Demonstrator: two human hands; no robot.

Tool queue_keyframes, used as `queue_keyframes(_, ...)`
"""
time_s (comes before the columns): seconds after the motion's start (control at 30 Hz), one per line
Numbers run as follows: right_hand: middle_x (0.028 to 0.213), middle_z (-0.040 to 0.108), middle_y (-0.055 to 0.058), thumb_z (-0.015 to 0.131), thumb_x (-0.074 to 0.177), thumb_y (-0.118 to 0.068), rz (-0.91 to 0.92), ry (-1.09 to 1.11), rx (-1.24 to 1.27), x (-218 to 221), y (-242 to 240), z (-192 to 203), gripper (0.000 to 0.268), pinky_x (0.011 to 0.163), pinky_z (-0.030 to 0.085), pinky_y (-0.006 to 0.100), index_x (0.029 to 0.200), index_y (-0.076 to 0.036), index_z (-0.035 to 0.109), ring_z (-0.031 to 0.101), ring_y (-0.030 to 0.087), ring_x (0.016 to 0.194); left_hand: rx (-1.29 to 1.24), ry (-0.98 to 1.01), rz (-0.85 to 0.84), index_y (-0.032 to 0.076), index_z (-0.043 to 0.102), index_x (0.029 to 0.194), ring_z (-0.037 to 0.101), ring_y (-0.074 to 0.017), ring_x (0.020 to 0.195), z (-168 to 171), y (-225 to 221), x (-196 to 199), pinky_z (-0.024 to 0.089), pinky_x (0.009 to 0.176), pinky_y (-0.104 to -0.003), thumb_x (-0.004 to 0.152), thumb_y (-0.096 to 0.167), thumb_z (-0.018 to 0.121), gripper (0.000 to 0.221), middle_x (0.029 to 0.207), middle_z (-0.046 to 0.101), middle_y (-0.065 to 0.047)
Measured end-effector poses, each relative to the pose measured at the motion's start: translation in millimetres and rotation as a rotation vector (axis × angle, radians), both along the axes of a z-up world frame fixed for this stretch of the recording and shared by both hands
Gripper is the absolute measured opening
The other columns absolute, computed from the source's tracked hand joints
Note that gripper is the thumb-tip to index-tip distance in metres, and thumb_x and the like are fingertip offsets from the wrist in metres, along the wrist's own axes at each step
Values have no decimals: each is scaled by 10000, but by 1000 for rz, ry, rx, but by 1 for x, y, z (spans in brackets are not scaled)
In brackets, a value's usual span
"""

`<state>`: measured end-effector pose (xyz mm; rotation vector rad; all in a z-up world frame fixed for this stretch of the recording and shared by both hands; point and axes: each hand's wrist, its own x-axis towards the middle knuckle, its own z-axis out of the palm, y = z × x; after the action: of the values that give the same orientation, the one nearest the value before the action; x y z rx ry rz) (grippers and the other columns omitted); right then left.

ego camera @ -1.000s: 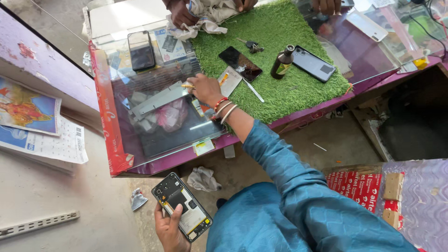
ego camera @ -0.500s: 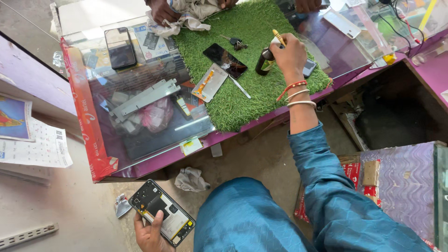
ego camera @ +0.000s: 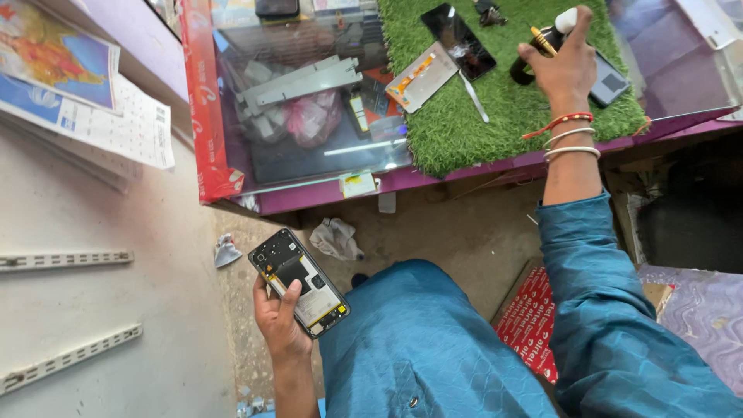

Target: The person moves a disassembled smartphone from a cluttered workbench to a green mat. They use a screwdriver to manipulate internal components and connectors on the phone's motherboard. The person also briefly handles a roll of tape and a power cable during the process.

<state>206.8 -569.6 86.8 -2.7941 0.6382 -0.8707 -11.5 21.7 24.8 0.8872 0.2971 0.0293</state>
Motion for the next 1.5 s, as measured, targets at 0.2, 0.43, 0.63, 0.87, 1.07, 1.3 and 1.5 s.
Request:
queue_keyframes(0.2, 1223, 754, 106, 912, 1006, -208, 309, -146, 92, -49, 95, 34, 809, 847, 610, 383, 1511, -221, 279, 777, 302, 1097, -3, 48, 58, 7, 407, 1448, 685, -200, 1065, -5, 10, -16, 593, 933, -368, 899, -46, 657, 606, 1217, 661, -144)
queue_keyframes(0.43, 1089, 749, 75, 965, 742, -223, 930, 181, 664, -171, 331, -23, 805, 819, 632, 337, 1369, -150, 466, 778, 201, 995, 74, 22, 283, -26, 440, 1450, 670, -212, 1125, 2, 27, -31, 554, 1025, -370, 916, -40, 662, 578, 1271, 647, -147)
queue_keyframes(0.63, 1106, 729, 130, 862, 864, -361, 860, 192, 408, -69, 423, -163, 768, 664, 583, 429, 1461, -177, 414, 743, 340, 870, 174, 70, 423, -37, 446, 1468, 650, -223, 1136, 1, 44, -53, 539, 1035, -390, 923, -30, 645, 580, 1284, 627, -155)
queue_keyframes(0.87, 1293, 659, 98, 845, 829, -330, 796, -73, 318, -16, 439, -229, 796, 779, 599, 424, 1495, -172, 439, 722, 330, 1058, 256, 120, 471, -56, 451, 1473, 654, -246, 1136, 0, 44, -69, 556, 1016, -410, 894, -45, 625, 606, 1288, 631, -184)
queue_keyframes(1.07, 1421, 598, 148, 849, 816, -462, 682, 255, 414, -23, 429, -222, 1102, 685, 580, 424, 1619, -82, 197, 715, 338, 975, 252, 118, 421, -54, 450, 1467, 659, -248, 1111, -6, 37, -54, 565, 994, -405, 897, -54, 619, 595, 1264, 628, -192)
queue_keyframes(1.3, 1361, 632, 179, 814, 802, -514, 845, 116, 270, -102, 364, -207, 941, 659, 564, 390, 1516, -37, 430, 701, 307, 832, 150, -20, 286, -20, 428, 1451, 670, -277, 1112, -15, 33, -18, 606, 982, -444, 903, -48, 628, 584, 1285, 628, -201)
queue_keyframes(1.5, 881, 705, 104, 661, 990, -369, 779, 261, 604, -235, 238, -134, 306, 675, 545, 381, 963, -74, 736, 702, 288, 775, 43, -120, -43, -34, 416, 1503, 653, -275, 1196, -14, -22, 43, 567, 1058, -407, 911, 35, 618, 629, 1321, 580, -222)
